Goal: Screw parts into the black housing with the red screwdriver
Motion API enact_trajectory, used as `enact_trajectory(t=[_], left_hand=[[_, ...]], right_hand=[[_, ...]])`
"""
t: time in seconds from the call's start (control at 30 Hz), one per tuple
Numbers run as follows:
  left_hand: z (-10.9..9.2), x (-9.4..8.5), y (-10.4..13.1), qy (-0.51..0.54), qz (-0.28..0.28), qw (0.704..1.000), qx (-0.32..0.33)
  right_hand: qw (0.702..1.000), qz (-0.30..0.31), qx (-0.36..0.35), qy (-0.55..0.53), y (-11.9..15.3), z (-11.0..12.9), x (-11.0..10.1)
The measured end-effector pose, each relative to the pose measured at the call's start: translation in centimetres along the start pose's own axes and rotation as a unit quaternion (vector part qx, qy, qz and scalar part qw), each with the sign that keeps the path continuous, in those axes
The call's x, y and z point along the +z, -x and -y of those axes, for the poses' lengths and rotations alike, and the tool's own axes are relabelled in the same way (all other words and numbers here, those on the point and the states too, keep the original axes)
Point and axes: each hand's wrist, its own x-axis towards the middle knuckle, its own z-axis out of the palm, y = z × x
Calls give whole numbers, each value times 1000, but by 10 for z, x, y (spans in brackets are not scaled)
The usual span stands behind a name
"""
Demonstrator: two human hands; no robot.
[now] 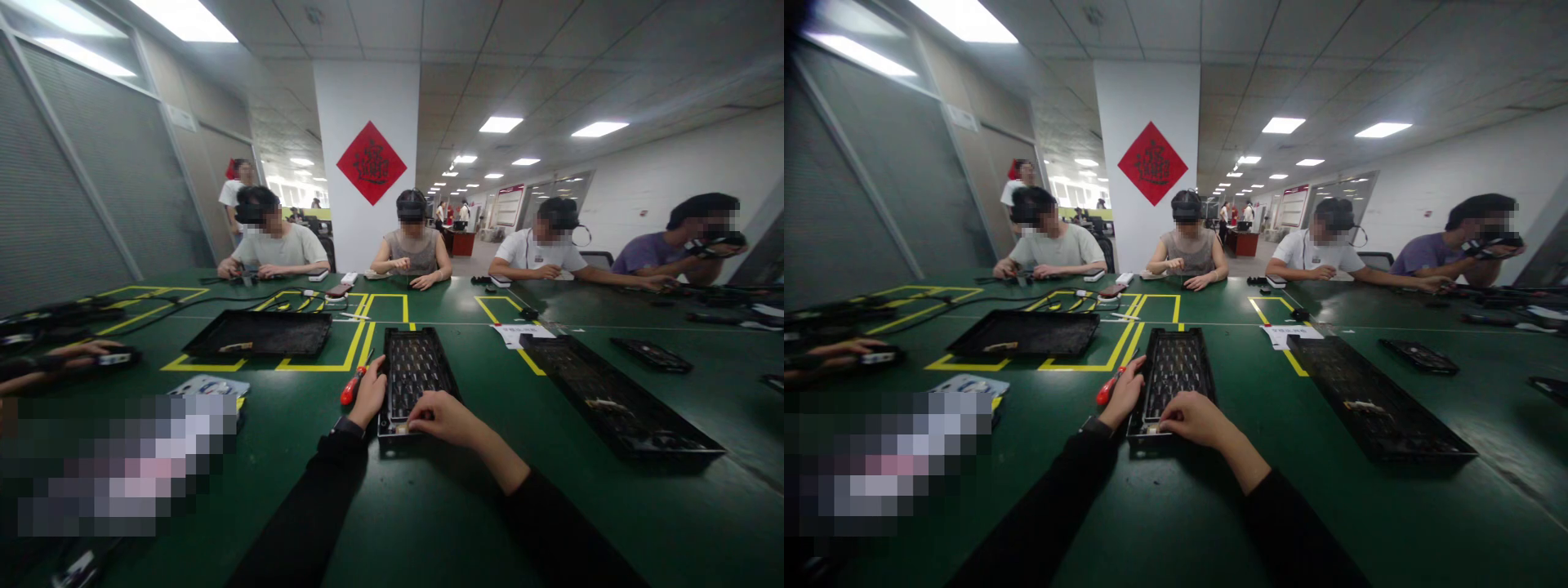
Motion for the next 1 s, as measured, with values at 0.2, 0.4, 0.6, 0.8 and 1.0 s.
enact_trajectory(t=[0.2, 0.4, 0.6, 0.8, 1.0], left_hand=[[1, 1, 0, -1, -2, 1000, -8], [0, 0, 0, 2, -4, 1000, -12], [1, 0, 0, -2, -3, 1000, -9], [0, 0, 0, -2, -1, 1000, -9], [-5, 0, 0, -11, 0, 1000, -7]], right_hand=[[1000, -16, -8, -5, 0, 0, 0], [1000, -10, -5, -1, 1, -1, 0], [1000, -2, -1, 2, 0, 1, -1], [1000, 13, -7, -21, 0, 0, -3], [1000, -7, -18, -20, 0, -1, -1]])
